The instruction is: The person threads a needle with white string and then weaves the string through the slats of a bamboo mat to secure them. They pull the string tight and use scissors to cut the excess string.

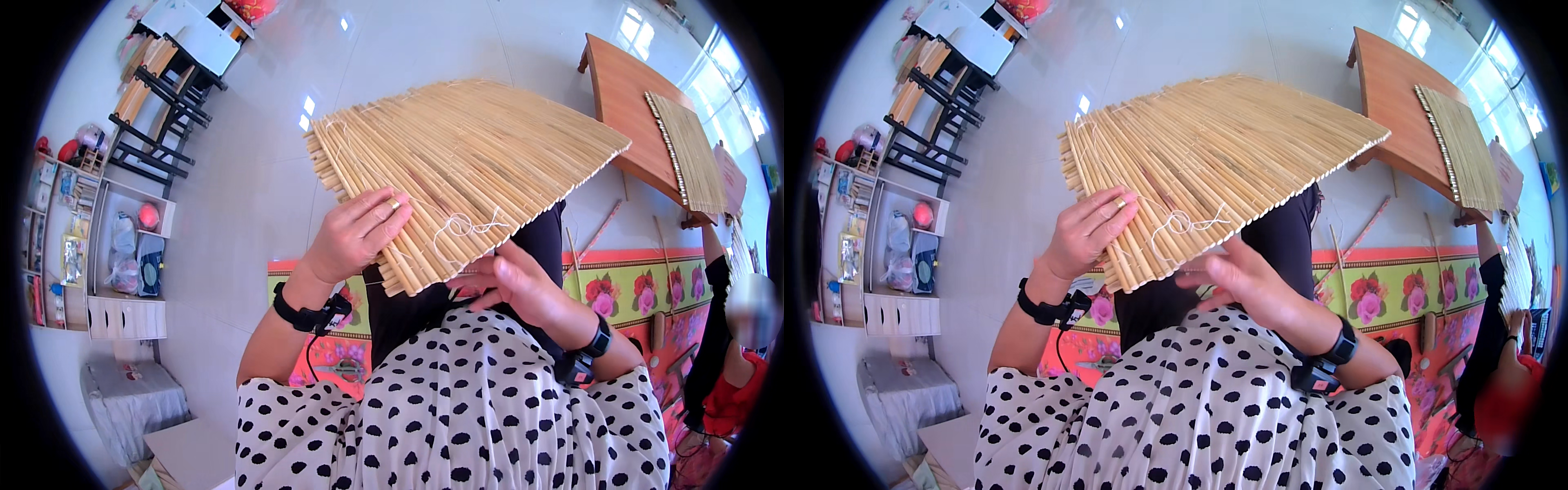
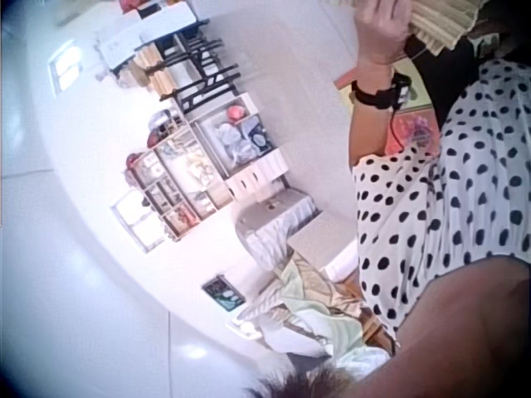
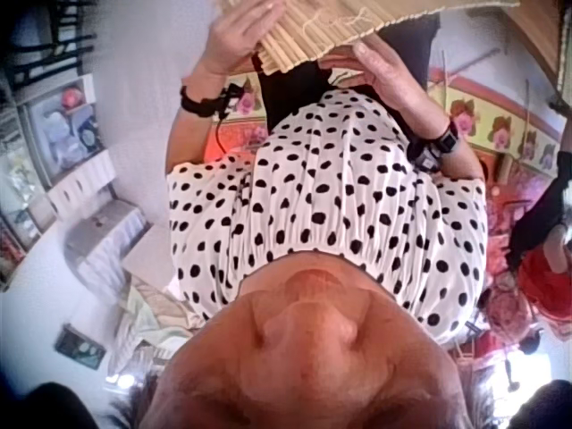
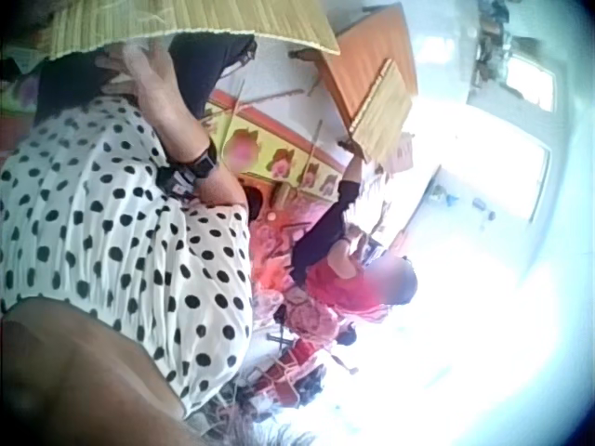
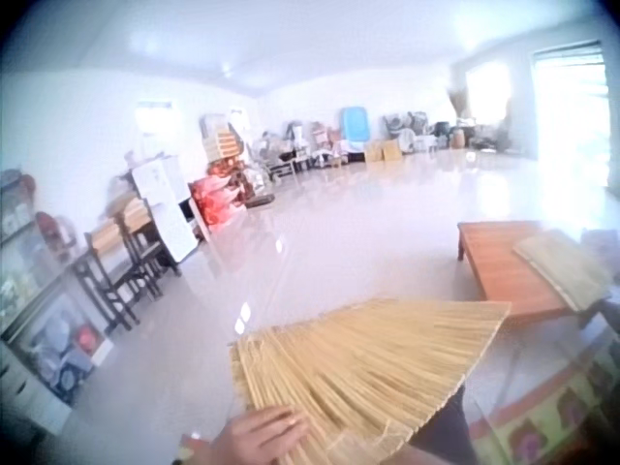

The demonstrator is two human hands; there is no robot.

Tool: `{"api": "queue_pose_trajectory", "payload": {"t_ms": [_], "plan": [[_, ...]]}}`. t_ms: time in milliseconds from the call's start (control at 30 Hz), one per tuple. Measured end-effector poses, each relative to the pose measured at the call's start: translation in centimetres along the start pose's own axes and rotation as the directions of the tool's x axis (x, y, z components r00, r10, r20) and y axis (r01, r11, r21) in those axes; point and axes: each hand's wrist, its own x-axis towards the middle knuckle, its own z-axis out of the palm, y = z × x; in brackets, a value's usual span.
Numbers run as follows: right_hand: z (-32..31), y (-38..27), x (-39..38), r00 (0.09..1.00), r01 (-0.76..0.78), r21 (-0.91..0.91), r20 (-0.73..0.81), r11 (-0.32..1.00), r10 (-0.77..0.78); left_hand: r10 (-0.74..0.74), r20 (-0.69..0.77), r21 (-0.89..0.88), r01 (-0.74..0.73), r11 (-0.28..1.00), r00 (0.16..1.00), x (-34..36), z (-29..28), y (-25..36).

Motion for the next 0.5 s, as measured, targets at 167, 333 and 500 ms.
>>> {"api": "queue_pose_trajectory", "payload": {"t_ms": [167, 333, 500], "plan": [[1.7, -0.5, 2.5, 0.960, 0.200, 0.287, -0.246, 0.937, -0.130, -0.009, -0.019, 0.035, 0.010, 0.999, 1.000, 1.6, 0.4, 0.9], [2.3, -3.8, 3.4, 0.833, 0.489, 0.248, -0.418, 0.836, -0.363, -0.069, -0.079, 0.021, 0.070, 0.997, 0.994, 4.1, 0.7, 0.8], [1.6, -8.5, 3.1, 0.799, 0.523, 0.161, -0.435, 0.837, -0.415, -0.121, -0.227, 0.015, 0.128, 0.992, 0.966, 7.3, 1.1, 1.2]]}}
